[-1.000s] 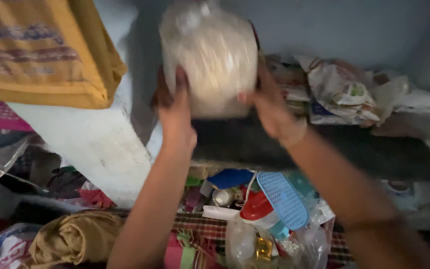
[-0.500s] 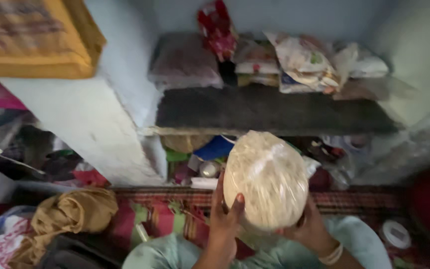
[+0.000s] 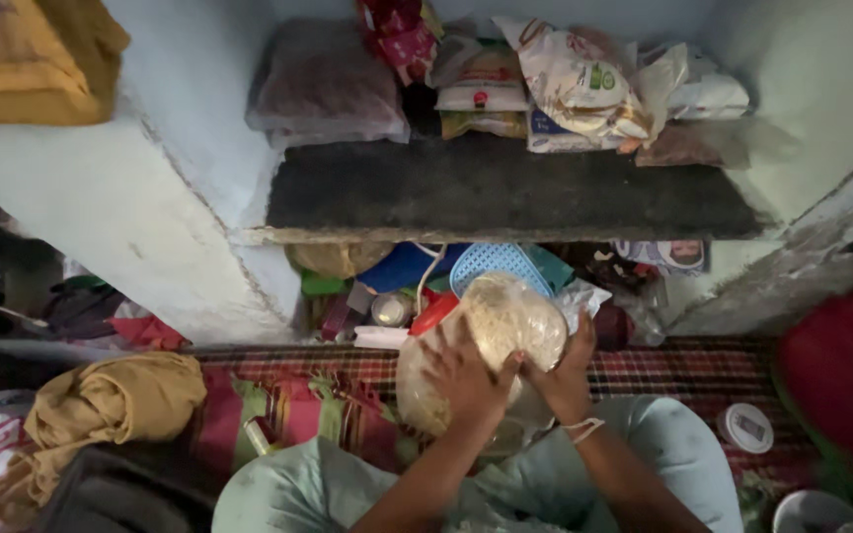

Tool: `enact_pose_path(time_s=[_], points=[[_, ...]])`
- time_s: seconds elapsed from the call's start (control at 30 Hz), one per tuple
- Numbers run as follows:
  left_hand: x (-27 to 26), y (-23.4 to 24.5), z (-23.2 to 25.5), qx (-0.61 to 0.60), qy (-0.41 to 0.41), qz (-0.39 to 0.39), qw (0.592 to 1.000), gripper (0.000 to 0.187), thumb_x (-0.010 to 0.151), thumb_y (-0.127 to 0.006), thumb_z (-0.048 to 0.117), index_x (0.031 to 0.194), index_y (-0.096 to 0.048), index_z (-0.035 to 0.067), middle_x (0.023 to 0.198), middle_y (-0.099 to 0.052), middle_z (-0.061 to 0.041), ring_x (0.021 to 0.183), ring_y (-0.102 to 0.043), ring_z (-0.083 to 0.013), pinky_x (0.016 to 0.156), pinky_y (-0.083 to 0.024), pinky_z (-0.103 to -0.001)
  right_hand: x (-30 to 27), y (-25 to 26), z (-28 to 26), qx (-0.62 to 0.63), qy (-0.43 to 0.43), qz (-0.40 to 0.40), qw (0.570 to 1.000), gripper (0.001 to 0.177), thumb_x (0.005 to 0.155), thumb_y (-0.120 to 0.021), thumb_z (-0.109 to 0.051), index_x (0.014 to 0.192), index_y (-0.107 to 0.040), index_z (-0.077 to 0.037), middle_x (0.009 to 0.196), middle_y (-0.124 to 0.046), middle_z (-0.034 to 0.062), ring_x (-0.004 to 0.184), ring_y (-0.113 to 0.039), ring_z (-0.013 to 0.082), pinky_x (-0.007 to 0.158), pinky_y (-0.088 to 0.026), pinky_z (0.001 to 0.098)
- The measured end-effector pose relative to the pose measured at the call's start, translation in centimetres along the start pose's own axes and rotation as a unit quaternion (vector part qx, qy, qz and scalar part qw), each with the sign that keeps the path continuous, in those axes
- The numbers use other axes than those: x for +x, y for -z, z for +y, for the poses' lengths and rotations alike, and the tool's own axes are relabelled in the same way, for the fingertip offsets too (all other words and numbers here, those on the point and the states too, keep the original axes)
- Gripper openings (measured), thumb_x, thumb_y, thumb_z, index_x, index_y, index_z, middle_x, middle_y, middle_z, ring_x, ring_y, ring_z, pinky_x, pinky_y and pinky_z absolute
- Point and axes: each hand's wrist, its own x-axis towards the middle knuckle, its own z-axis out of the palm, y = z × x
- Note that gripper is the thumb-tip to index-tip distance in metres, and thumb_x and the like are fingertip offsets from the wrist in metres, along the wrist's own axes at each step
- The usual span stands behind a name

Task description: The person handles and arranges various grocery items, containers, and small objects on a storage shelf while sitting on the floor.

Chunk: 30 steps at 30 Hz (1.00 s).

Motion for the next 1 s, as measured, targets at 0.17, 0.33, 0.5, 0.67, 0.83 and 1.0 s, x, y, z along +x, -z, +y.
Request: enact_pose_path(time_s=[0.17, 0.33, 0.5, 0.67, 0.83, 1.0], points=[[1.3, 0.3, -1.0, -0.021, -0.341, 0.141, 0.929, 0.063, 0.102, -0.061, 0.042, 0.157, -0.045, 0.017, 0.166, -0.036, -0.020, 0.152, -0.029, -0.0519, 0.121, -0.026, -0.066, 0.0, 0.2, 1.4, 0.064, -0.004, -0.062, 0.996, 0.089, 0.083, -0.076, -0.015, 0.159, -0.033, -0.001, 0.158, -0.041, 0.0194, 0.147, -0.043, 0.0358, 0.121, -0.039, 0.0441], [1.5, 2.1, -1.0, -0.086, -0.342, 0.091, 0.931, 0.067, 0.090, -0.068, 0.045, 0.149, -0.050, 0.019, 0.160, -0.038, -0.020, 0.144, -0.030, -0.0571, 0.114, -0.031, -0.064, 0.9, 1.4, 2.9, 0.180, -0.045, -0.161, 0.969, 0.101, 0.078, -0.085, -0.022, 0.154, -0.023, 0.000, 0.149, -0.038, 0.0226, 0.139, -0.042, 0.0343, 0.114, -0.039, 0.0452], [-1.6, 1.7, -4.1, -0.079, -0.368, 0.112, 0.920, 0.070, 0.084, -0.075, 0.044, 0.143, -0.050, 0.014, 0.155, -0.039, -0.024, 0.140, -0.032, -0.0572, 0.114, -0.031, -0.064, 0.0, 2.9, 0.0, 0.008, 0.125, -0.214, 0.969, 0.120, 0.062, -0.092, -0.034, 0.150, -0.020, 0.004, 0.148, -0.023, 0.0295, 0.142, -0.020, 0.0464, 0.118, -0.020, 0.0554], [-2.7, 1.3, -7.0, -0.138, -0.306, 0.092, 0.937, 0.076, 0.082, -0.075, 0.039, 0.141, -0.041, 0.006, 0.152, -0.036, -0.032, 0.141, -0.033, -0.0548, 0.115, -0.033, -0.061, -0.3, 3.0, -6.5, -0.140, 0.169, -0.235, 0.947, 0.129, 0.049, -0.100, -0.041, 0.143, -0.022, 0.001, 0.149, -0.017, 0.0317, 0.140, -0.015, 0.0553, 0.111, -0.005, 0.0714], [-2.5, 1.6, -7.3, -0.150, -0.227, 0.095, 0.958, 0.092, 0.075, -0.074, 0.034, 0.146, -0.029, -0.004, 0.151, -0.027, -0.038, 0.135, -0.031, -0.0547, 0.109, -0.035, -0.058, 1.2, 2.0, -9.1, -0.048, 0.061, -0.371, 0.926, 0.129, 0.055, -0.097, -0.034, 0.154, -0.019, -0.008, 0.159, -0.007, 0.0316, 0.147, -0.009, 0.0559, 0.117, -0.024, 0.0586], [0.2, 5.4, -5.5, -0.017, -0.130, -0.077, 0.988, 0.101, 0.076, -0.069, 0.039, 0.157, -0.017, 0.007, 0.156, -0.026, -0.026, 0.139, -0.033, -0.0499, 0.109, -0.042, -0.055, 0.1, 1.1, -8.0, -0.056, -0.022, -0.409, 0.911, 0.136, 0.055, -0.098, -0.036, 0.157, -0.011, -0.011, 0.160, 0.004, 0.0276, 0.147, 0.003, 0.0533, 0.117, -0.019, 0.0599]])
